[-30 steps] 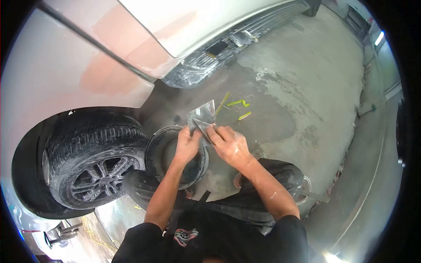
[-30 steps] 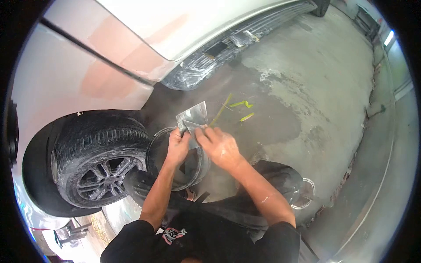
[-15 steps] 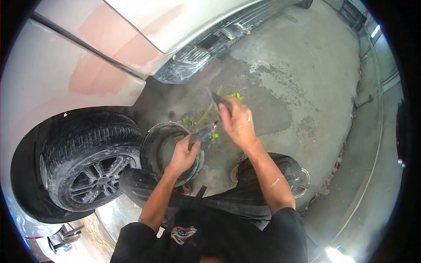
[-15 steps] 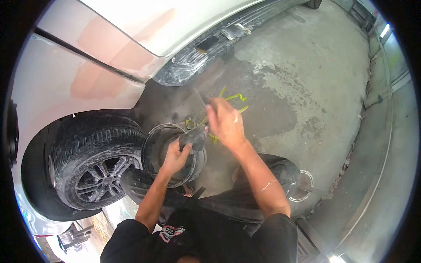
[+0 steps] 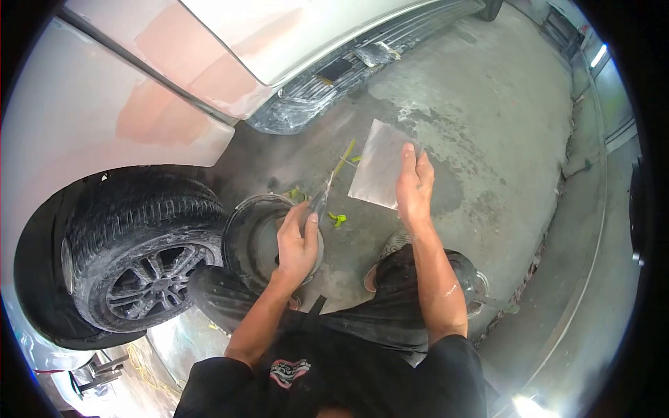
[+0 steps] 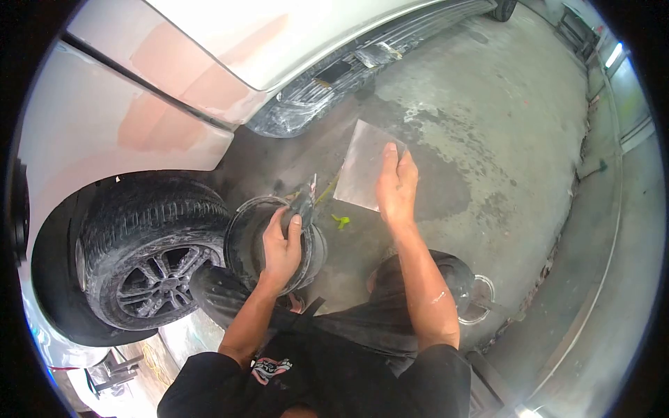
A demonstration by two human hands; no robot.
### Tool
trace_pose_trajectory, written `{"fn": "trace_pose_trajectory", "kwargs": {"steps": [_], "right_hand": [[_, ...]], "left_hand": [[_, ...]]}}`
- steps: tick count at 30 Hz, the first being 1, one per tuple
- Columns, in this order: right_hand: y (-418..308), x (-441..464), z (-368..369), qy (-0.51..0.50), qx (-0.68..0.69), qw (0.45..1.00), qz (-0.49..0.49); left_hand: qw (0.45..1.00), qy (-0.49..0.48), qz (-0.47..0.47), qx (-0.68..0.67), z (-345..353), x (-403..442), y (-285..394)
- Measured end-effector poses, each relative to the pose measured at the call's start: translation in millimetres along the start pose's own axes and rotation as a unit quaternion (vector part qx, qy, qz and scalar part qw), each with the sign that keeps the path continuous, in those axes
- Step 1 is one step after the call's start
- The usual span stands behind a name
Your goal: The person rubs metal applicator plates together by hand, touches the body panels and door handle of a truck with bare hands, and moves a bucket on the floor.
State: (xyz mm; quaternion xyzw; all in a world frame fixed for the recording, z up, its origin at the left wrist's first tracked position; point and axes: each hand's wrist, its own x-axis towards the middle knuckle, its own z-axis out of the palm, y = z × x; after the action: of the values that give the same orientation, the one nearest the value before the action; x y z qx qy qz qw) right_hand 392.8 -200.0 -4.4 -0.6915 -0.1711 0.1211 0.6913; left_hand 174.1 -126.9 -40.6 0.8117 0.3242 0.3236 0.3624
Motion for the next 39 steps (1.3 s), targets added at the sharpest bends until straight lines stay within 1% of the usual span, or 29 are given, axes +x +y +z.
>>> {"fn": "trace_pose_trajectory", "kwargs": {"steps": [2,5,8,11,12,15,17,18,19,20,21,22,24,26,28,29,32,33,35,36,37,38,39], "right_hand": [[4.5,-2.8,-2.3,0.002,-0.04,0.998,-0.038],[-7.7,-18.6,5.8,-0.02,-0.054,0.995,-0.077],[1.4,-28.0,5.3,-0.105,-0.133,0.98,-0.103],[8.3,-33.1,-0.8,-0.176,-0.131,0.966,-0.138],[11.3,-33.2,-1.1,-0.205,-0.128,0.959,-0.148],[20.2,-32.3,1.6,-0.226,-0.108,0.944,-0.215],[32.7,-21.1,0.0,-0.17,-0.135,0.968,-0.125],[32.5,-14.3,-1.1,-0.139,-0.148,0.976,-0.079],[30.0,-8.3,-0.4,-0.105,-0.037,0.994,-0.012],[25.4,-2.4,2.9,-0.07,0.074,0.993,0.053],[21.0,1.3,5.3,-0.033,0.184,0.976,0.115],[19.7,1.8,6.8,-0.047,0.246,0.957,0.143],[25.9,-0.3,11.5,-0.072,0.369,0.905,0.199],[57.5,-3.3,20.7,-0.088,0.336,0.9,0.263],[61.6,-24.1,26.7,-0.119,0.323,0.881,0.325],[54.5,-38.3,26.9,-0.144,0.378,0.852,0.333],[82.4,-40.4,23.2,-0.254,0.433,0.815,0.29],[84.0,-42.5,31.0,-0.22,0.421,0.833,0.285],[84.0,-41.6,29.1,-0.239,0.324,0.867,0.295],[73.6,-43.1,27.2,-0.246,0.275,0.88,0.3],[50.1,-46.6,32.0,-0.209,0.235,0.892,0.326],[56.5,-46.2,30.3,-0.248,0.233,0.883,0.323],[68.8,-44.3,25.6,-0.286,0.232,0.873,0.32]], "left_hand": [[0.993,-0.03,0.101,0.044,-1.7,3.1,16.9],[0.985,-0.112,0.124,0.037,11.4,7.4,33.1],[0.993,-0.031,0.097,0.054,17.6,19.4,28.1],[0.997,-0.002,0.048,0.055,6.4,43.2,27.1],[0.997,0.017,0.059,0.051,-0.5,53.2,28.1],[0.993,0.076,0.081,0.03,-24.8,70.9,39.2],[0.988,0.137,0.062,0.022,-36.1,70.2,38.9],[0.986,0.143,0.071,-0.04,-40.9,68.0,43.0],[0.983,0.151,0.075,-0.069,-41.4,63.5,43.5],[0.979,0.159,0.08,-0.099,-40.4,57.0,44.4],[0.984,0.139,0.047,-0.1,-37.5,46.9,44.3],[0.988,0.117,0.013,-0.1,-33.5,33.7,41.8],[0.995,0.087,0.017,-0.047,-19.7,8.2,24.8],[0.988,-0.035,0.139,-0.051,-9.7,0.3,32.5],[0.974,-0.128,0.181,-0.046,5.0,-2.9,41.3],[0.964,-0.172,0.2,-0.041,11.0,-2.5,44.5],[0.97,-0.097,0.221,-0.032,22.8,6.5,44.3],[0.979,-0.078,0.182,-0.038,23.8,9.6,47.3],[0.993,-0.038,0.103,-0.051,22.5,16.9,57.4],[0.996,-0.013,0.073,-0.055,21.1,20.9,59.8],[0.997,0.01,0.043,-0.058,20.3,26.5,61.5],[0.997,0.034,0.014,-0.061,20.9,33.7,62.0],[0.992,0.07,0.092,-0.043,21.9,44.4,42.3]]}}
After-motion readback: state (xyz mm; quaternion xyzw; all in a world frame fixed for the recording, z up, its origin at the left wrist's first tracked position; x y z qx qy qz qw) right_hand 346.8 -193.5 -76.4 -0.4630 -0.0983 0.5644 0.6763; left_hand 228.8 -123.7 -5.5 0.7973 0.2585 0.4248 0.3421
